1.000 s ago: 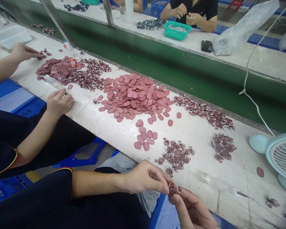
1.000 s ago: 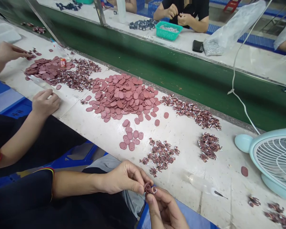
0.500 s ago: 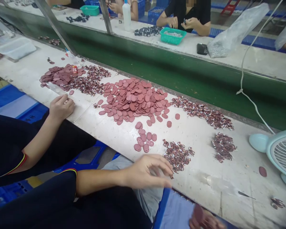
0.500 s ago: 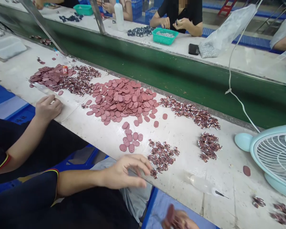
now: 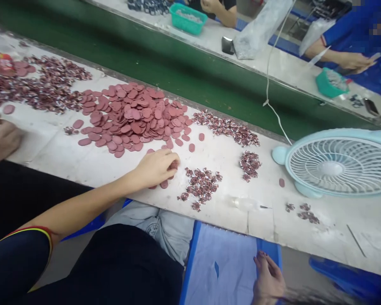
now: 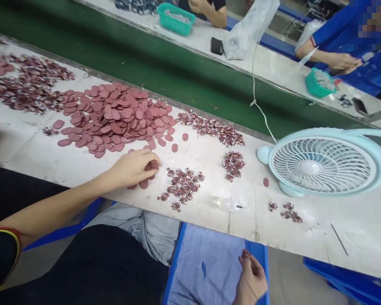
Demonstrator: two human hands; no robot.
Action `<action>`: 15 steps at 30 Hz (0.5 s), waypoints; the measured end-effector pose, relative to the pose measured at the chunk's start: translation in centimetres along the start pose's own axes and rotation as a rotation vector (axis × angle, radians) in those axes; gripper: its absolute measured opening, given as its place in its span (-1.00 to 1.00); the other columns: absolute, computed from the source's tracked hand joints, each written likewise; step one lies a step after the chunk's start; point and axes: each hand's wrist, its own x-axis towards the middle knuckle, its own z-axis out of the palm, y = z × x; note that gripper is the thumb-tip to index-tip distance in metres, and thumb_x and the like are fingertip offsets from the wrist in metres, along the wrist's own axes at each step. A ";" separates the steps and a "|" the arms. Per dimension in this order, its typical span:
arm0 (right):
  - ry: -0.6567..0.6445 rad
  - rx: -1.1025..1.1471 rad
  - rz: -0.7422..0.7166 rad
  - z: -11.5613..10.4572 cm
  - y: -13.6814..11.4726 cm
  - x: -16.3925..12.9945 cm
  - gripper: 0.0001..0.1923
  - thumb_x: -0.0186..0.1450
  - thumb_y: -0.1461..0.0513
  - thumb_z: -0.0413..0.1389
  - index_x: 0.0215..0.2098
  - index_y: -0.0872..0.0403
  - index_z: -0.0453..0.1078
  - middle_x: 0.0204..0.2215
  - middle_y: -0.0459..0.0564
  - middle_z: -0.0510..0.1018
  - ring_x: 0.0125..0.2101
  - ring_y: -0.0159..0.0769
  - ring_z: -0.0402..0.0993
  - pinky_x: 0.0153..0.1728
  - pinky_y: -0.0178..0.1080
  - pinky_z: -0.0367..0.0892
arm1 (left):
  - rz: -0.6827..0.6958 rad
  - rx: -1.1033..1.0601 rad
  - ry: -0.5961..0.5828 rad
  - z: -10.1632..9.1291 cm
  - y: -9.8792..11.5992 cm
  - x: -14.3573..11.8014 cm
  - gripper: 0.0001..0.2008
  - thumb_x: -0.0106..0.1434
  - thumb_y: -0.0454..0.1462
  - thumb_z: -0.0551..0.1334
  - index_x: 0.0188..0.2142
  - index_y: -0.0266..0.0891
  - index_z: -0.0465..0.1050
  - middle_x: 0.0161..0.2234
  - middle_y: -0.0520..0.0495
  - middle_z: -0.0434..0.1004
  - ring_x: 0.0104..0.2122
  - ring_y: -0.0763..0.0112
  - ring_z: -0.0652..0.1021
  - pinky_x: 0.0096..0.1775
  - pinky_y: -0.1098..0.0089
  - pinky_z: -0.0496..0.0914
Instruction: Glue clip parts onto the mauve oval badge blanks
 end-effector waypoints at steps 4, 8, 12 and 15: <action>-0.010 -0.201 0.024 1.0 2.2 2.7 -0.81 0.26 0.19 0.39 -0.32 0.13 0.53 -0.46 -0.20 0.61 -0.48 -0.44 0.54 -0.55 -0.38 0.49 | -0.018 -0.308 -0.002 -1.1 0.3 -0.9 -0.96 0.31 -0.28 0.23 -0.26 -0.18 0.46 -0.37 0.02 0.63 -0.42 0.39 0.61 -0.33 0.41 0.42; -0.074 -0.334 -0.068 2.7 2.0 3.8 -0.81 0.34 0.17 0.32 -0.35 0.12 0.52 -0.48 -0.23 0.53 -0.50 -0.49 0.46 -0.53 -0.40 0.41 | -0.103 -0.799 -0.061 -1.9 0.8 -3.0 -0.85 0.37 -0.17 0.30 -0.24 -0.19 0.40 -0.41 0.01 0.60 -0.48 0.42 0.63 -0.48 0.50 0.40; -0.088 -0.374 -0.161 3.4 1.6 4.1 -0.69 0.40 0.09 0.22 -0.40 0.13 0.50 -0.49 -0.20 0.47 -0.55 -0.46 0.34 -0.59 -0.37 0.37 | -0.107 -1.006 0.004 -2.0 0.9 -4.6 -0.75 0.29 -0.17 0.43 -0.33 -0.22 0.42 -0.46 0.05 0.52 -0.44 0.49 0.61 -0.40 0.53 0.48; -0.091 -0.371 -0.176 3.4 1.7 4.2 -0.67 0.38 0.09 0.24 -0.45 0.14 0.47 -0.52 -0.24 0.42 -0.60 -0.49 0.27 -0.65 -0.41 0.28 | -0.130 -1.103 0.009 -1.7 0.6 -5.3 -0.74 0.26 -0.19 0.47 -0.36 -0.24 0.44 -0.44 0.04 0.50 -0.40 0.48 0.61 -0.42 0.55 0.48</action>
